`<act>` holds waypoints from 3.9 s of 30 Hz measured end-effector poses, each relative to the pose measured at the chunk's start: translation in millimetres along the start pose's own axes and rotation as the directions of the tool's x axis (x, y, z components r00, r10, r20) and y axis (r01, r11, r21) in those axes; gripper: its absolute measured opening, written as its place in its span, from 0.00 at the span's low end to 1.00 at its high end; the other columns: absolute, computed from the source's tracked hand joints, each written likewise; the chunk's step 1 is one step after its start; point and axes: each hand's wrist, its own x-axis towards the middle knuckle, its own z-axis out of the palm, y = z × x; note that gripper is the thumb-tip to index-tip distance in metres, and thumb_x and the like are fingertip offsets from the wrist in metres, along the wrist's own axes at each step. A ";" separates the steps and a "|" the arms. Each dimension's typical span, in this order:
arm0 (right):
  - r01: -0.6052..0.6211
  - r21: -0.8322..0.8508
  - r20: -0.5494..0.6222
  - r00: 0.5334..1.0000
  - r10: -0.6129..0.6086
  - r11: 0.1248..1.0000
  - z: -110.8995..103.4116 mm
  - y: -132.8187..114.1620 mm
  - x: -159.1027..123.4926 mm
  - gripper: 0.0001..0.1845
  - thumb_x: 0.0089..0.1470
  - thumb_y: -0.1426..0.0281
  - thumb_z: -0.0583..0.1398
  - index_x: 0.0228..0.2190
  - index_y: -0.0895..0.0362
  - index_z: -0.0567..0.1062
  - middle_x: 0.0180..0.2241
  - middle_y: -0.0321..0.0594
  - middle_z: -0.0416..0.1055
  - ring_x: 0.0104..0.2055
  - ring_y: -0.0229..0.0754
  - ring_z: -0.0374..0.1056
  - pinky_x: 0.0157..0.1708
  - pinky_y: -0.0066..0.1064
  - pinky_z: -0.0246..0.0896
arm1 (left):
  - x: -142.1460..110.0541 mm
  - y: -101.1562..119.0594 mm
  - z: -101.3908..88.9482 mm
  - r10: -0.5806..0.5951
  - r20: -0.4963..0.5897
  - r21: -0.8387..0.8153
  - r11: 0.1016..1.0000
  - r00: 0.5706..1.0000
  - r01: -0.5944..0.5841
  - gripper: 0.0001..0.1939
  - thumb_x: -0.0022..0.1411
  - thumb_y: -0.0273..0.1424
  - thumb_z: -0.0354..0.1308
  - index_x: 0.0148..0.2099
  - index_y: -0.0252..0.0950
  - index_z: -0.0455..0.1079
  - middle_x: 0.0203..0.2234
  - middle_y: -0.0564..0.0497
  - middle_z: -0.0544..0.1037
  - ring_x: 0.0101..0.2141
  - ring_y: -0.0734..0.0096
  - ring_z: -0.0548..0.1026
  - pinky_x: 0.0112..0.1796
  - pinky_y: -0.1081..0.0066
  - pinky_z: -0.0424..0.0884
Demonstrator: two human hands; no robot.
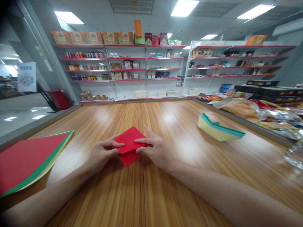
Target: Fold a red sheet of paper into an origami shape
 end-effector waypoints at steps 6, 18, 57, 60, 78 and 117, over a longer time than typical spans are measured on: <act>-0.192 0.236 0.071 0.981 0.180 0.953 2.4 0.5 2.4 0.19 0.46 0.64 0.65 0.42 0.54 0.78 0.40 0.42 0.76 0.40 0.43 0.71 0.42 0.37 0.69 | -1.0 0.0 -0.2 -0.038 -0.024 0.028 0.999 0.999 0.039 0.08 0.46 0.29 0.69 0.32 0.35 0.78 0.43 0.45 0.75 0.44 0.60 0.73 0.43 0.67 0.70; 0.005 0.206 0.034 0.999 -0.012 0.979 0.3 -10.4 1.2 0.11 0.53 0.64 0.61 0.36 0.55 0.80 0.38 0.44 0.76 0.39 0.43 0.72 0.38 0.34 0.68 | 0.2 5.0 1.4 -0.060 0.136 -0.033 0.997 0.989 0.065 0.05 0.53 0.29 0.64 0.32 0.34 0.79 0.45 0.43 0.75 0.43 0.59 0.73 0.43 0.67 0.69; 0.001 0.024 0.133 0.991 -0.004 1.000 1.2 -13.8 -1.1 0.19 0.55 0.61 0.59 0.20 0.61 0.76 0.21 0.39 0.69 0.23 0.36 0.63 0.22 0.26 0.54 | -5.3 9.9 10.5 -0.032 0.269 0.058 0.998 0.963 0.017 0.11 0.60 0.36 0.59 0.37 0.34 0.77 0.40 0.43 0.72 0.40 0.61 0.71 0.42 0.65 0.67; 0.020 0.009 0.141 0.990 -0.021 1.000 1.2 -13.7 -0.9 0.19 0.54 0.61 0.59 0.19 0.60 0.75 0.19 0.37 0.67 0.22 0.35 0.61 0.21 0.26 0.53 | -5.7 9.8 11.8 0.004 0.297 0.106 0.994 0.955 -0.037 0.11 0.61 0.36 0.57 0.37 0.34 0.77 0.40 0.44 0.72 0.42 0.60 0.69 0.44 0.65 0.65; -0.064 0.034 0.245 0.968 0.054 0.997 3.1 -11.1 -5.2 0.16 0.52 0.60 0.61 0.27 0.61 0.77 0.22 0.36 0.68 0.24 0.33 0.60 0.23 0.24 0.52 | -7.4 4.7 8.3 -0.149 0.267 0.010 0.988 0.952 0.152 0.17 0.63 0.41 0.52 0.40 0.31 0.70 0.32 0.47 0.73 0.34 0.64 0.72 0.36 0.68 0.67; -0.086 0.044 0.250 0.965 0.073 0.995 3.1 -7.8 -7.8 0.21 0.58 0.57 0.54 0.23 0.61 0.69 0.20 0.34 0.62 0.22 0.33 0.56 0.20 0.24 0.49 | -15.6 13.4 18.2 0.142 0.196 0.184 0.967 0.970 -0.178 0.13 0.64 0.33 0.53 0.37 0.31 0.76 0.34 0.45 0.72 0.33 0.68 0.72 0.32 0.72 0.69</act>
